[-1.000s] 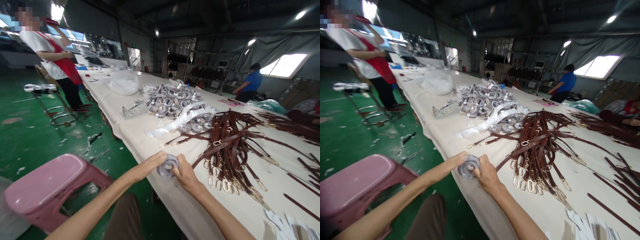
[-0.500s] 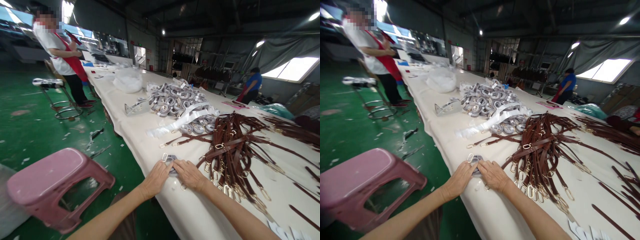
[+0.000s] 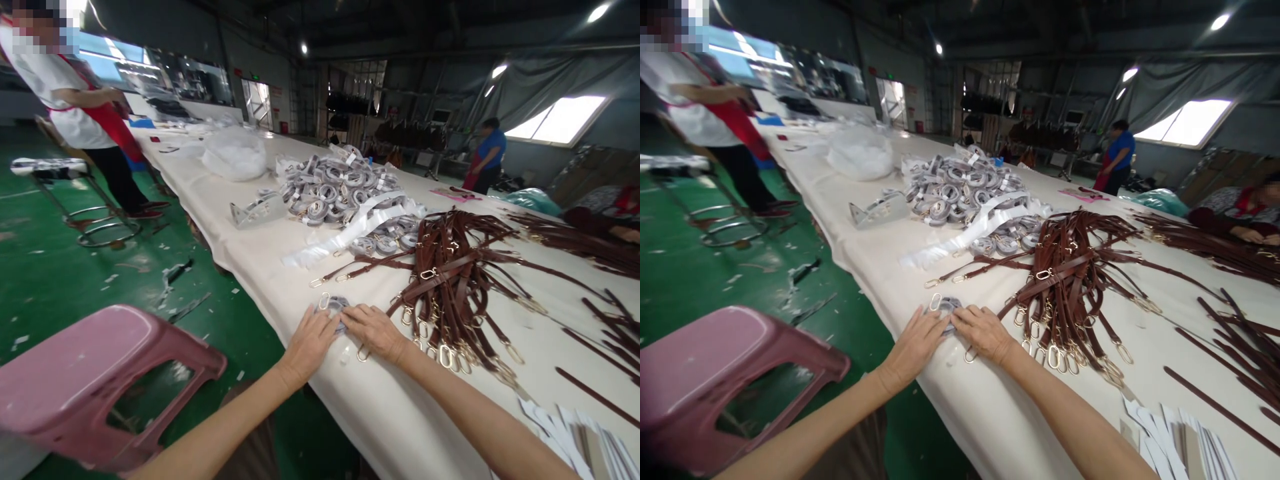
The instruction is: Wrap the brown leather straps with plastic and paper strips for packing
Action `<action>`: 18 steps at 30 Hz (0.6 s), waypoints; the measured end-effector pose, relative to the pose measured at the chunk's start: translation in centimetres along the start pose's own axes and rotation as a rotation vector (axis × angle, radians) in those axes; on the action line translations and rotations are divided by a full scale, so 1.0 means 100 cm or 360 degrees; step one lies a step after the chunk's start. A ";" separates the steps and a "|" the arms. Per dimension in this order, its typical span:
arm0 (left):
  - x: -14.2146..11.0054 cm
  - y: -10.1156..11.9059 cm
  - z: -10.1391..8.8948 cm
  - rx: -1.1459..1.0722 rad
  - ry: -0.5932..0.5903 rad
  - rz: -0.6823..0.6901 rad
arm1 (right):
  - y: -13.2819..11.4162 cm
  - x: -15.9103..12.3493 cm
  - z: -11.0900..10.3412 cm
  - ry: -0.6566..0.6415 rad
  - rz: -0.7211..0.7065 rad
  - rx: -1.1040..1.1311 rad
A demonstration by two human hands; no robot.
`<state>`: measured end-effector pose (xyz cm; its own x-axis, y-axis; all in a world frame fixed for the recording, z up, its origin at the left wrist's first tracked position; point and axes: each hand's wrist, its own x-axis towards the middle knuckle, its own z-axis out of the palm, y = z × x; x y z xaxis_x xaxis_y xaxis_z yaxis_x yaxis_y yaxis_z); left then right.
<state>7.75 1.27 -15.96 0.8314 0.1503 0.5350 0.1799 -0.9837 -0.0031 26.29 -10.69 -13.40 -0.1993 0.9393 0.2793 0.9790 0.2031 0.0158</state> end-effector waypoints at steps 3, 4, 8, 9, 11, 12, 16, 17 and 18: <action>0.005 0.011 -0.014 0.0159 -0.0153 -0.0178 | -0.040 0.026 0.007 0.0044 0.0256 -0.0011; 0.008 0.015 -0.018 0.0204 -0.0223 -0.0224 | -0.058 0.040 0.011 0.0058 0.0343 -0.0008; 0.021 0.024 -0.033 0.0299 -0.0540 -0.0305 | -0.107 0.080 0.022 0.0070 0.0684 -0.0003; 0.023 0.025 -0.037 0.0299 -0.0614 -0.0321 | -0.108 0.078 0.021 0.0071 0.0714 0.0000; 0.026 0.027 -0.042 0.0276 -0.0734 -0.0365 | -0.097 0.059 0.011 0.0065 0.0693 -0.0002; 0.027 0.027 -0.044 0.0252 -0.0776 -0.0384 | -0.091 0.043 0.002 0.0063 0.0626 -0.0001; 0.027 0.020 -0.041 0.0113 -0.0823 -0.0364 | -0.094 -0.026 -0.048 0.0220 0.0310 0.0336; 0.027 0.017 -0.038 0.0090 -0.0783 -0.0388 | -0.104 -0.038 -0.062 0.0304 0.0300 0.0552; 0.027 0.015 -0.035 0.0042 -0.0696 -0.0427 | -0.116 -0.048 -0.077 0.0369 0.0299 0.0805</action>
<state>8.43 -0.17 -11.60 0.8952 0.4301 0.1163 0.4257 -0.9027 0.0619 16.17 -19.70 -7.55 0.0457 0.8985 0.4366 0.8435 0.1994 -0.4987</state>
